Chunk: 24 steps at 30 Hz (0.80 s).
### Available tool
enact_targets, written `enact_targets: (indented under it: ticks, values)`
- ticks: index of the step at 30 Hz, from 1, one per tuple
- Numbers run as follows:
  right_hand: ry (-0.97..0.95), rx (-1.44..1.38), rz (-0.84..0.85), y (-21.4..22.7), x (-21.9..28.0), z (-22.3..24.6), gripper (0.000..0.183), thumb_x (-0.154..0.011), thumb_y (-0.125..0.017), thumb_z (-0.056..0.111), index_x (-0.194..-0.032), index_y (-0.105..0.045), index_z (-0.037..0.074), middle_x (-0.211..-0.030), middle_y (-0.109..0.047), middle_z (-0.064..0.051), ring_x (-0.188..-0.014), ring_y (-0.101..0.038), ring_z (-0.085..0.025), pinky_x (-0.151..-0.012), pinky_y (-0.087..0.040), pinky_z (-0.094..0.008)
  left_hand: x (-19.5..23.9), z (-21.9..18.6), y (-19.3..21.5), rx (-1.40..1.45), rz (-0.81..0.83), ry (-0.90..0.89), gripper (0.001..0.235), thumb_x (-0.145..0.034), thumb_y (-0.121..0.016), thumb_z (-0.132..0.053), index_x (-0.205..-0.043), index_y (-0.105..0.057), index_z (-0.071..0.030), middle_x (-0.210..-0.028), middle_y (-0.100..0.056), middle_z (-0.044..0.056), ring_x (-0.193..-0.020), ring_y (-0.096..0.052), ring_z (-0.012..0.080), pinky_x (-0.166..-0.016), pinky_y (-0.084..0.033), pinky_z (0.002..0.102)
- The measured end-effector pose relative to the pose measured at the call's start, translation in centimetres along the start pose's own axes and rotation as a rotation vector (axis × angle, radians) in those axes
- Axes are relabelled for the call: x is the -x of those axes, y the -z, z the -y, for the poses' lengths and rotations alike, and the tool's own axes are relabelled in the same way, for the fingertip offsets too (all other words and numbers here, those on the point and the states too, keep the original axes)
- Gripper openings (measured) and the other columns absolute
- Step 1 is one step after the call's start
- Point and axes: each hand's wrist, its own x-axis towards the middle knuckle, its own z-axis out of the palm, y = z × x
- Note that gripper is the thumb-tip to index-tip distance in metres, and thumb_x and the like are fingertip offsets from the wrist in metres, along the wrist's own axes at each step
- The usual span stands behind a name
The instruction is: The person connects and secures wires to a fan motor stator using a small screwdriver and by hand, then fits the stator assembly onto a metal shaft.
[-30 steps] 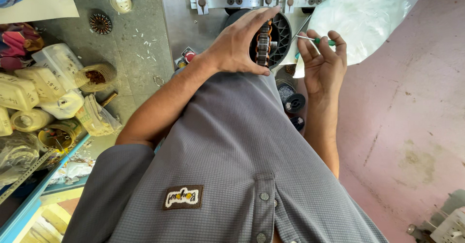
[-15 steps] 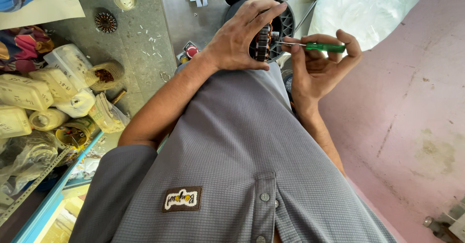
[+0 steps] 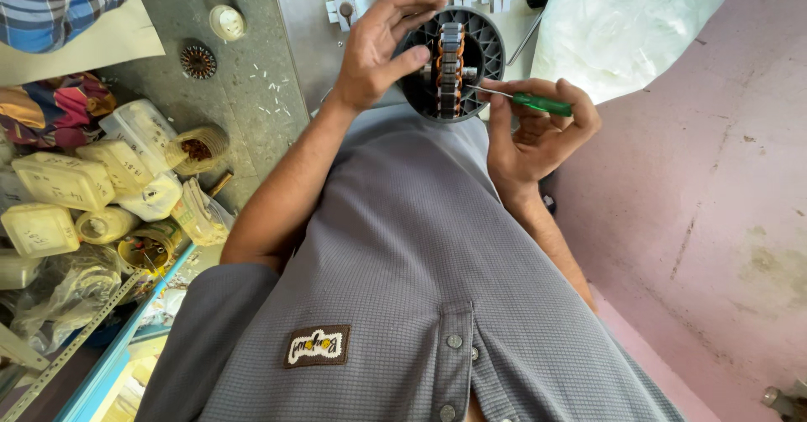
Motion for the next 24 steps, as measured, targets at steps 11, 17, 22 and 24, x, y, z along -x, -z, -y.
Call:
enact_targets:
  ticks: [11,17,22,24]
  values:
    - [-0.656,-0.47,-0.142,3.2,-2.4,-3.2,0.032,-0.115,-0.053,0.008,-0.145,-0.045,0.001,-0.094,-0.063,-0.015,-0.075,-0.07,-0.02,-0.063,-0.061,-0.032,-1.5,0.0,-0.7,-0.386,-0.505,0.035,0.017,-0.094,-0.069,-0.003,-0.111,-0.068,-0.003,-0.104,-0.071,0.006,-0.099,-0.069,0.0149,-0.096,-0.057,0.029]
    - [-0.749,-0.169,-0.004,3.8,-2.7,-6.0,0.044,-0.108,-0.058,0.005,-0.15,-0.045,0.008,-0.099,-0.061,-0.007,-0.071,-0.056,-0.011,-0.057,-0.046,-0.023,-2.7,0.7,2.3,-0.614,-0.795,0.033,0.015,-0.092,-0.07,-0.01,-0.105,-0.068,-0.004,-0.101,-0.069,0.007,-0.091,-0.066,0.0143,-0.087,-0.056,0.031]
    - [-0.64,0.227,0.284,4.8,-2.2,-13.6,0.046,-0.098,-0.055,-0.002,-0.142,-0.056,0.009,-0.109,-0.065,-0.008,-0.091,-0.063,-0.015,-0.075,-0.057,-0.026,-5.8,2.9,8.9,-0.843,-0.757,-0.054,0.043,-0.095,-0.073,-0.024,-0.128,-0.06,-0.001,-0.129,-0.062,0.014,-0.117,-0.062,0.0208,-0.099,-0.052,0.038]
    - [-0.643,0.287,0.33,4.4,-1.3,-17.1,0.041,-0.093,-0.062,0.001,-0.133,-0.062,0.009,-0.109,-0.068,-0.008,-0.092,-0.067,-0.018,-0.078,-0.057,-0.03,-8.4,4.9,12.2,-0.753,-0.729,0.049,0.051,-0.096,-0.076,-0.027,-0.132,-0.054,0.001,-0.127,-0.061,0.015,-0.116,-0.061,0.0229,-0.097,-0.051,0.038]
